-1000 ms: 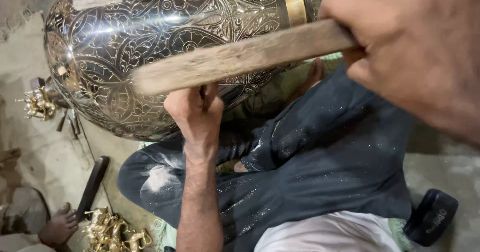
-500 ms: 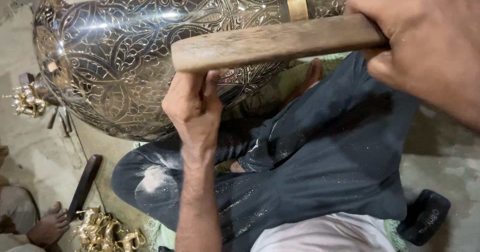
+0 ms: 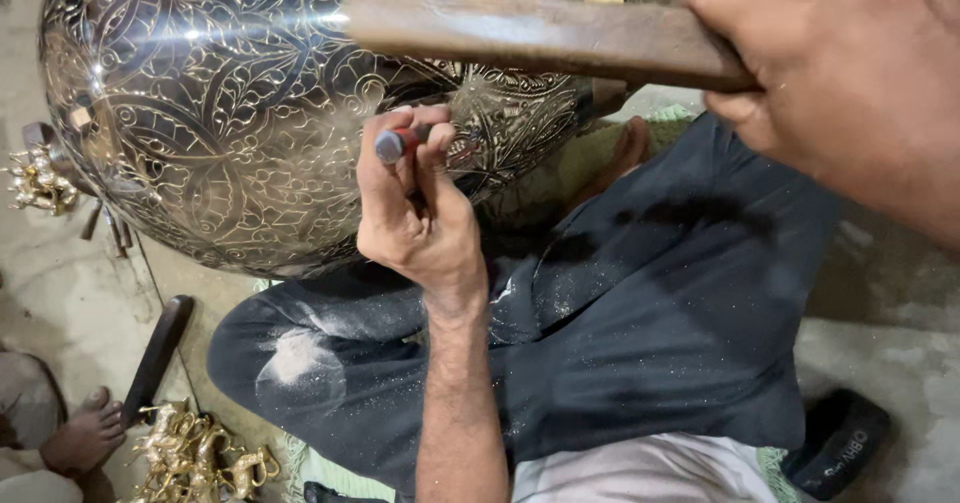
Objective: The person is engraving intricate floral patterns onto a large brass vase using a chisel and hammer. They repeatedly strike the chisel to create detailed designs on the vase's surface.
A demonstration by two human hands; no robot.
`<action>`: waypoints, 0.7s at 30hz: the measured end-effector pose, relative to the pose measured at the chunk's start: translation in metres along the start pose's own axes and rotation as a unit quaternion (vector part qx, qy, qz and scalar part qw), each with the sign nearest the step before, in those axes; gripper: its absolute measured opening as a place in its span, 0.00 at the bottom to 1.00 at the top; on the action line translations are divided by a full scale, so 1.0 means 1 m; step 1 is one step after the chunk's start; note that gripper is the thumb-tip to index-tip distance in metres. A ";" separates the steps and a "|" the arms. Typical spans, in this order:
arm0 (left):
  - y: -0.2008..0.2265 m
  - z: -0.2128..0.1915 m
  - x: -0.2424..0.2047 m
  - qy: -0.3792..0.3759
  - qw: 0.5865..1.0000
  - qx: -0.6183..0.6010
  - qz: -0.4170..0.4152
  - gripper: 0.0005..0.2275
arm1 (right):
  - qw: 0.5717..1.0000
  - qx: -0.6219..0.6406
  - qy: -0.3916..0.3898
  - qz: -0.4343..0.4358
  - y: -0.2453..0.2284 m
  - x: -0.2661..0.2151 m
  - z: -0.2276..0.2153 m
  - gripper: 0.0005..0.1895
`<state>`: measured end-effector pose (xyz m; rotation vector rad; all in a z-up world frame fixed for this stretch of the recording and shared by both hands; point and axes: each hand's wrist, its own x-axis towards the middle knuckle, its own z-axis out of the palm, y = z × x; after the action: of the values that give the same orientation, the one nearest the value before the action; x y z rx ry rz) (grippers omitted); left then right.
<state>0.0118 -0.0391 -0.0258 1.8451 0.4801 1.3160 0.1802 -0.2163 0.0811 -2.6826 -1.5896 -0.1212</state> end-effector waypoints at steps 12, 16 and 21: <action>-0.022 -0.009 -0.012 0.047 0.982 0.180 0.040 0.11 | 0.921 0.362 0.074 -0.126 -0.018 0.007 -0.051 0.15; -0.024 -0.012 -0.013 0.025 0.987 0.148 0.059 0.08 | 0.994 0.085 0.008 -0.073 -0.029 0.009 -0.054 0.11; -0.029 -0.014 -0.008 0.036 0.989 0.127 0.062 0.07 | 0.990 0.129 0.006 -0.058 -0.028 0.012 -0.054 0.16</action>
<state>0.0005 -0.0214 -0.0513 2.0697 0.6037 1.4635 0.1581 -0.1957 0.1350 -2.3934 -1.6313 0.0625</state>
